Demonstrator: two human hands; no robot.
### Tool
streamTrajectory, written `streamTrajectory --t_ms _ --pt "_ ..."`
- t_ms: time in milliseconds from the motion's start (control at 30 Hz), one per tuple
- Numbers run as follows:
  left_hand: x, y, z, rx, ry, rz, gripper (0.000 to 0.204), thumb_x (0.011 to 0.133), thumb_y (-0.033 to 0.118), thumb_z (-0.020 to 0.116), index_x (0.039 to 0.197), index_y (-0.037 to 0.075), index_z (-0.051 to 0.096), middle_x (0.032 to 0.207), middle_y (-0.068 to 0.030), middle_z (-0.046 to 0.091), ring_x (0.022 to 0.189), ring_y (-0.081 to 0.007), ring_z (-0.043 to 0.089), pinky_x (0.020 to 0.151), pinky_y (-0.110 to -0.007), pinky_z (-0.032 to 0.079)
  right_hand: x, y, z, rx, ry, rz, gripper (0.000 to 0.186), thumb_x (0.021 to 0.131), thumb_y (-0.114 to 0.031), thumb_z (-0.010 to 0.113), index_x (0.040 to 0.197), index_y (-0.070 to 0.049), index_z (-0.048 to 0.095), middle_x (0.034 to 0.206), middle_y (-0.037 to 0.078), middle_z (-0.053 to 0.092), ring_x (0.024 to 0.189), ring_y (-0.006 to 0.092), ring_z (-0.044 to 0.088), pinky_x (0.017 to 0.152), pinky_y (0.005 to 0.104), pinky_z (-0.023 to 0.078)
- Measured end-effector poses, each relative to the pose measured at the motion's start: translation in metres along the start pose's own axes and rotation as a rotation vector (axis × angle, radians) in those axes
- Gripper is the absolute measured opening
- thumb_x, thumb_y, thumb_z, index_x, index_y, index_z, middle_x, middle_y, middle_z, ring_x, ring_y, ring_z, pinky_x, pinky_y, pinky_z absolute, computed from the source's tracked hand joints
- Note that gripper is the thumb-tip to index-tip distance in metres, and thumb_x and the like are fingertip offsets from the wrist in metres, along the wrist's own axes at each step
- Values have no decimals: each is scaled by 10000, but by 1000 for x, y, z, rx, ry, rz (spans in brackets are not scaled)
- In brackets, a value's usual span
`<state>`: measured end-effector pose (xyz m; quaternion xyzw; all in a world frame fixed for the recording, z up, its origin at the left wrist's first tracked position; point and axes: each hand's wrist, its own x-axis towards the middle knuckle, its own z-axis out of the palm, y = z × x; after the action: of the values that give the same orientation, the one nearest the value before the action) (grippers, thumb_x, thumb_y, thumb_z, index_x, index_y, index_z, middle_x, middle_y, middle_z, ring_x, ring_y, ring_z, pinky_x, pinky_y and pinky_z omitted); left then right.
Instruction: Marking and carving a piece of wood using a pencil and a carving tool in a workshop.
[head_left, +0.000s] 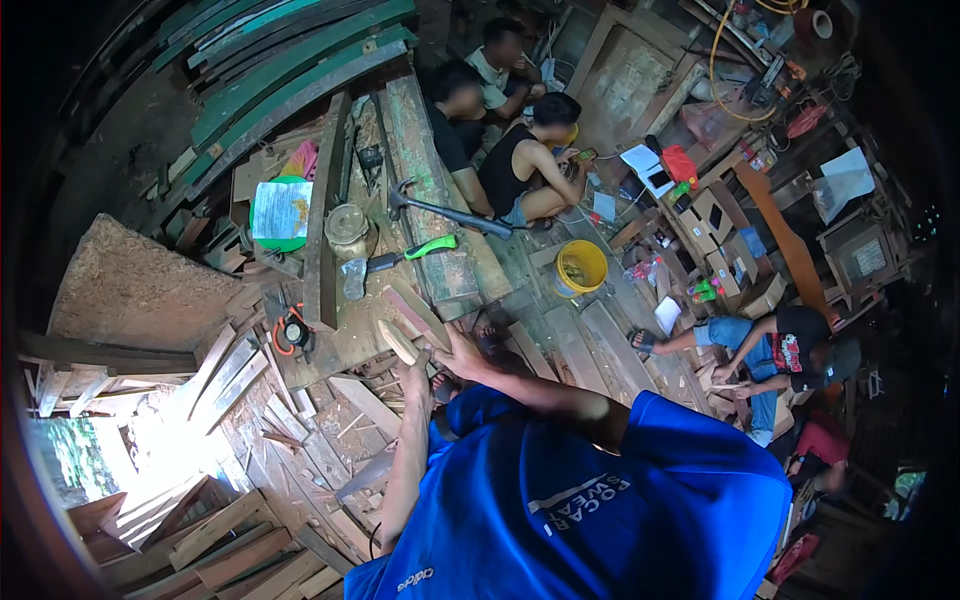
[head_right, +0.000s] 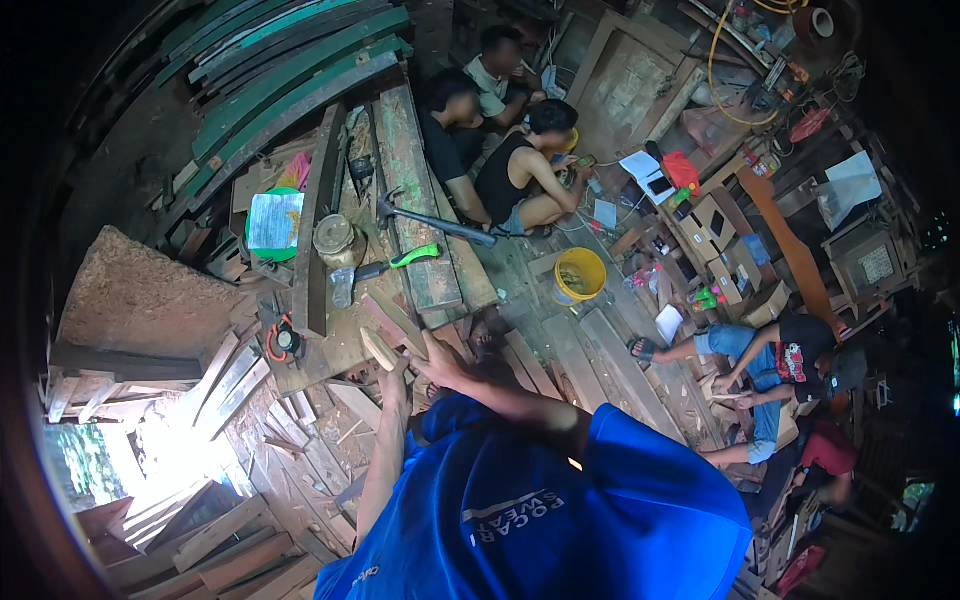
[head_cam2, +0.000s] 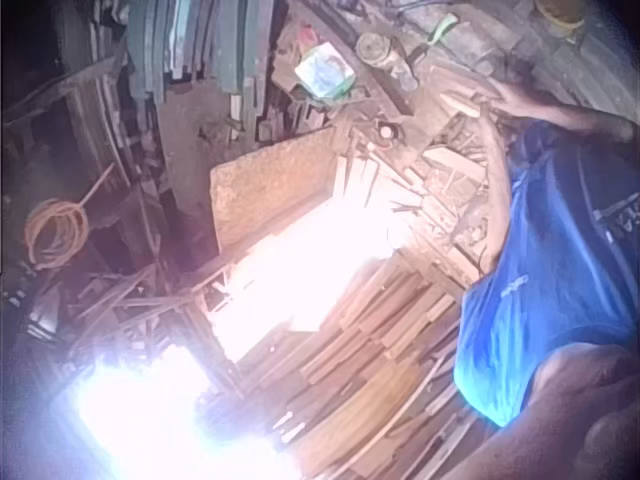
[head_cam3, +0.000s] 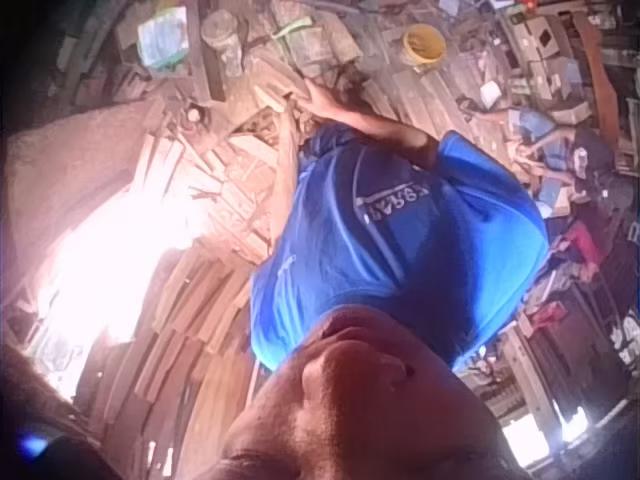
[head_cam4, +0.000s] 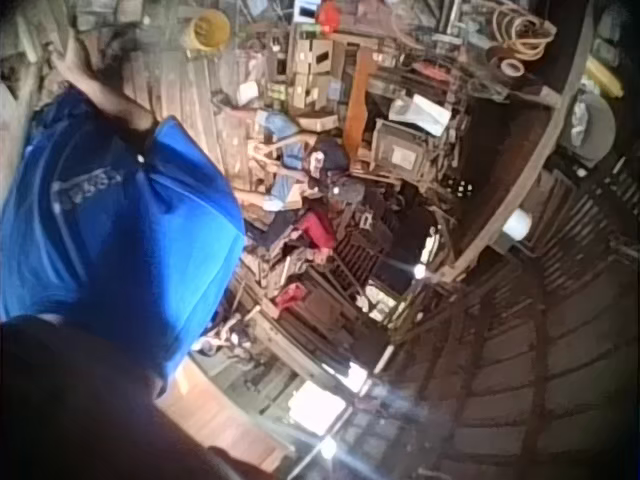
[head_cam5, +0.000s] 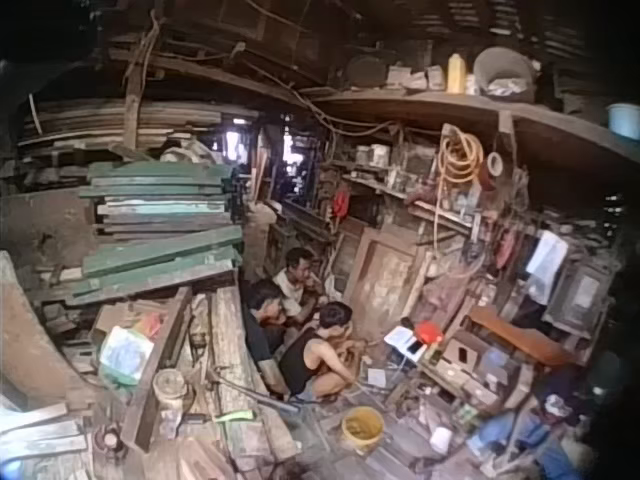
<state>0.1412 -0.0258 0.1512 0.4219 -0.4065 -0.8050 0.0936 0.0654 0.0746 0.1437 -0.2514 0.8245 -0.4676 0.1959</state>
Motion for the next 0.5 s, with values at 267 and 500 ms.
streamTrajectory --t_ms 267,500 --pt "-3 3 2 -145 -50 25 346 792 43 606 1113 -18 490 901 -86 580 768 -173 574 630 -297 478 3 7 2 34 -102 39 549 810 -295 632 1188 32 405 1042 245 571 964 361 572 816 403 446" --pt "-5 2 2 18 70 191 228 747 54 618 946 -29 541 753 -75 578 582 -142 549 484 -268 438 8 -5 -11 -4 -134 -80 515 776 -276 595 1167 18 432 973 262 592 889 408 584 767 454 467"
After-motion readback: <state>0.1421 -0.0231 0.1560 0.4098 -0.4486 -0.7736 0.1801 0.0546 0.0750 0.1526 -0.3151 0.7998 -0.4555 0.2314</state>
